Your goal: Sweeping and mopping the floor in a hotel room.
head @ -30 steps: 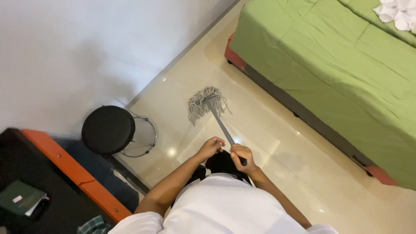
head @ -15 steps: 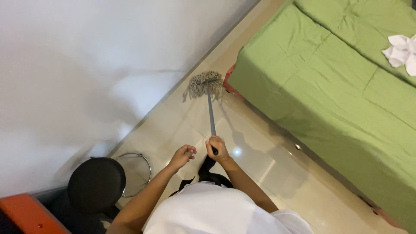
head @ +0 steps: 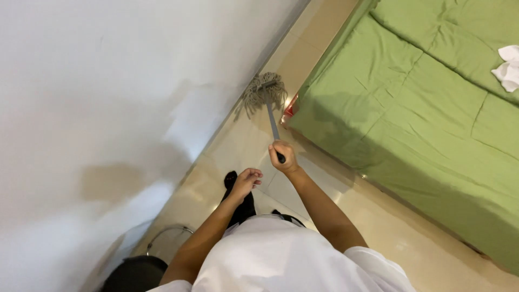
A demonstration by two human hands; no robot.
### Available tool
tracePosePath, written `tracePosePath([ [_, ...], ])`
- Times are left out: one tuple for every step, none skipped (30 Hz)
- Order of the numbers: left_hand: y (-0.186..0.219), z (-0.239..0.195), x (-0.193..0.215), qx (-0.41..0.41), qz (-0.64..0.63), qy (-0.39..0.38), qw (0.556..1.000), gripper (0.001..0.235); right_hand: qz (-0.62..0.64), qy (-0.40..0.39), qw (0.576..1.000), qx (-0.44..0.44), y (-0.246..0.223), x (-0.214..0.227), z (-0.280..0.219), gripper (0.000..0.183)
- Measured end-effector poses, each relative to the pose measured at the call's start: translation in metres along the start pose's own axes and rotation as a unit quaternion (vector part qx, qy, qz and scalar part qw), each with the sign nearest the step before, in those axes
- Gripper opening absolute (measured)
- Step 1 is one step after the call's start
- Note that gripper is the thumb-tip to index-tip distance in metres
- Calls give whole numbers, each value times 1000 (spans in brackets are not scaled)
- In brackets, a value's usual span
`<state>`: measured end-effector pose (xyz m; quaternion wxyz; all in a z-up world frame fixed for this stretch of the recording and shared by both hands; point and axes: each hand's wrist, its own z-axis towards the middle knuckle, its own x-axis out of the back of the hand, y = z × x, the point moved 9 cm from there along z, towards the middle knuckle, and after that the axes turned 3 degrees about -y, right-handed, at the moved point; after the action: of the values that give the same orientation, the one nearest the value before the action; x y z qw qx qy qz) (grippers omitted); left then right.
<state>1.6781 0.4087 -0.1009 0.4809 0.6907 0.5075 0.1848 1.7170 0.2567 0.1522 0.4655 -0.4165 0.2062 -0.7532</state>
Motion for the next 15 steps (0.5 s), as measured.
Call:
tracePosePath([
  [9,18,5,12,7,-10,1000,20,0,20,1000,-5,6,1,14,26],
  [18,31,9,25,12,-20,999,20,-1,39,999,-11,9,2,26,26],
  [42,42,15,24,18,-29,999,20,-8,47,999,-12,6,-2,38,26],
  [64,49,16,19,40,-51,998,19,-22,51,996,-76,13,-4,45,29],
  [87,57,16,15,63,-73,995,19,-34,54,988,-140,20,-6,52,32],
  [98,72,22,11,67,-82,994,19,-41,62,988,-138,6,-6,69,32],
  [110,86,25,10,62,-108,992,17,-37,81,989,-116,-12,-4,87,31],
  [116,95,25,12,55,-134,989,15,-32,97,990,-96,-31,-2,100,30],
  [128,112,28,10,58,-141,988,15,-38,102,989,-96,-37,-4,107,30],
  [133,121,33,3,65,-143,988,16,-38,106,988,-108,-45,-8,107,25],
  [138,131,37,-5,72,-145,987,16,-38,109,986,-119,-52,-13,107,20],
  [144,138,36,1,75,-152,986,16,-42,114,985,-126,-45,-20,100,20],
  [149,145,35,9,77,-154,985,17,-41,98,989,-104,-44,-29,94,23],
  [157,156,32,13,79,-156,985,17,-42,83,993,-78,-40,-37,90,27],
  [145,171,29,15,81,-162,983,17,-46,87,992,-81,-35,-40,92,27],
])
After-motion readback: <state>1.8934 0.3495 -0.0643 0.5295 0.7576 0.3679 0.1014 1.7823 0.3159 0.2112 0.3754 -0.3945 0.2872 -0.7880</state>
